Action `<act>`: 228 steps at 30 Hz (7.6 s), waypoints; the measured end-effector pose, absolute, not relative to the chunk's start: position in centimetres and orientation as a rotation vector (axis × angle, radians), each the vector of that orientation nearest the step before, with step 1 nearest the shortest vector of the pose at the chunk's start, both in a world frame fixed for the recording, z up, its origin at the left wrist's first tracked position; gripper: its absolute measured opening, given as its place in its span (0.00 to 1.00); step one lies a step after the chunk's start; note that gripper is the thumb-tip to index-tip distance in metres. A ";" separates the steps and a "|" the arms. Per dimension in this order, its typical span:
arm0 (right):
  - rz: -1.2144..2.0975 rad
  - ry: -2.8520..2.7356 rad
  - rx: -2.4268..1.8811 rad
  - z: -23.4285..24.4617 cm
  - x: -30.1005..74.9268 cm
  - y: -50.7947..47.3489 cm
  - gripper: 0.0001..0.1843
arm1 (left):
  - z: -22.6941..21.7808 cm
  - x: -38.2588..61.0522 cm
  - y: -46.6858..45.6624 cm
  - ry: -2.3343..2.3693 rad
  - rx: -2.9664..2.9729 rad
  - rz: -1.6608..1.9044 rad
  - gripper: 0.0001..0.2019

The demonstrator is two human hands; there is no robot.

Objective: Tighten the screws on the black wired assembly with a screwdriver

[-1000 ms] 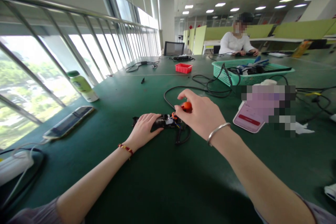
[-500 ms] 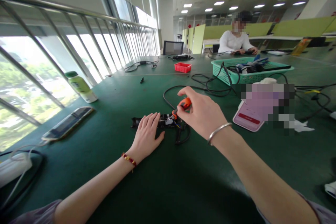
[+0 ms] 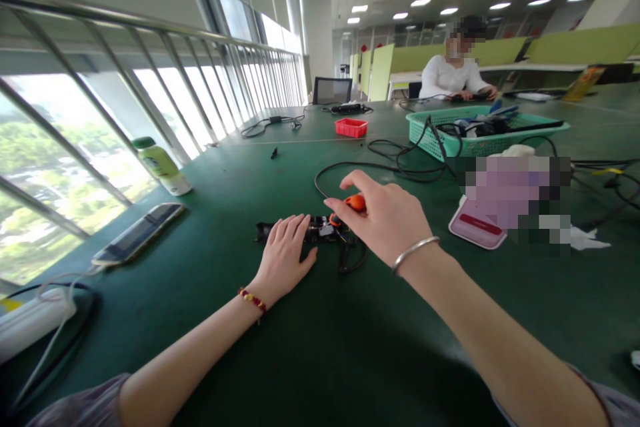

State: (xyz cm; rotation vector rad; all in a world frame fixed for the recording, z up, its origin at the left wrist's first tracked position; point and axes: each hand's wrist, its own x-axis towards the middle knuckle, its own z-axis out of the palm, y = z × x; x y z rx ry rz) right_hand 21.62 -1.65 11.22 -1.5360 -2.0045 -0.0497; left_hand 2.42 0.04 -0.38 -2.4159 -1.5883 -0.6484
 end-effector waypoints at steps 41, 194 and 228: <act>-0.067 -2.118 -1.499 11.5 21.8 -2.3 0.13 | -0.3 2.5 0.1 -1.600 -2.409 -0.573 0.28; -0.141 -2.090 -1.525 11.5 21.4 -3.3 0.17 | -0.3 2.4 0.2 -1.584 -2.414 -0.574 0.27; -0.196 -2.175 -1.368 11.7 21.9 -3.3 0.10 | -0.2 2.5 0.1 -1.578 -2.412 -0.581 0.27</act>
